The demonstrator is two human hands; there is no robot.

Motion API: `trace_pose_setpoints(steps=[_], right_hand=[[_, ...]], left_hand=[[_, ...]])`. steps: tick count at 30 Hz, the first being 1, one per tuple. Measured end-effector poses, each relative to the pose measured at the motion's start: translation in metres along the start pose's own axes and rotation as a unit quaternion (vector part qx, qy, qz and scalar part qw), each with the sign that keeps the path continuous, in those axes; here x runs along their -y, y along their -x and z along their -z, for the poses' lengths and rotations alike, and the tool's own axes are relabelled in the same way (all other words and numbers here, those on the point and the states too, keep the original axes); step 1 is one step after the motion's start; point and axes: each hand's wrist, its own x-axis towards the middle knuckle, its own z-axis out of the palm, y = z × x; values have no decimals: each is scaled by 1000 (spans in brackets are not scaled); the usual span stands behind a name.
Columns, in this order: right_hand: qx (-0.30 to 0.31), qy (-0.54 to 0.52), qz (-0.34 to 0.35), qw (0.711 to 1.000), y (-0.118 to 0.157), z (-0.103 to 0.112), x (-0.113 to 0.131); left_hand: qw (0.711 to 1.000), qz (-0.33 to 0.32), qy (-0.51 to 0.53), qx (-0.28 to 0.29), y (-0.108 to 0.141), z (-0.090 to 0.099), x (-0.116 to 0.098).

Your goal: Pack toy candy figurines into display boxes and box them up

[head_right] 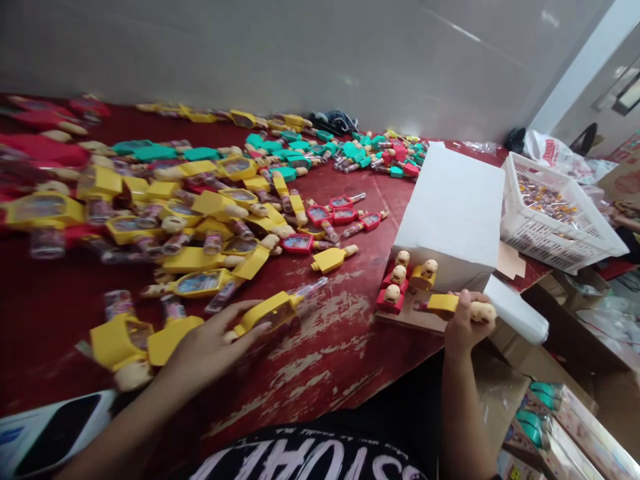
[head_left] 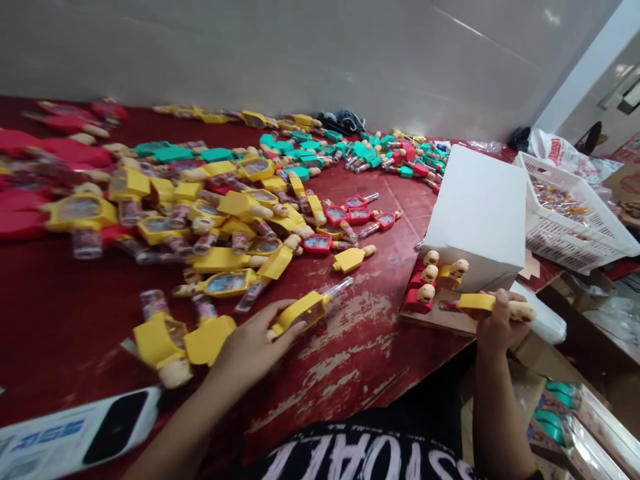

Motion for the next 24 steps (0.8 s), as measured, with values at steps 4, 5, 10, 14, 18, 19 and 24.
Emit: trace_pose_setpoints(steps=[4,5,10,14,18,19,24], right_hand=[[83,59,165,981,22,-5,-26],[98,64,179,977,28,-4,-30],[161,104,207,959,35,-4,-26],[135,215,136,958,15,-17,-23],[135,287,200,927,10,-27,-44],[147,297,220,918,12,-28,-51],[226,352,269,868,26,-21,-55]], left_hand=[[969,2,239,61,5,-5,-13],[959,9,269,90,6,-5,-16],[925,13,351,143,8,-10,-27],[925,-8,351,147,6,-18,-27],[926,-17,337,171,8,-22,-29],[926,-22,337,170,9,-22,-31],[933,-46,324,149,11,-19,-37]])
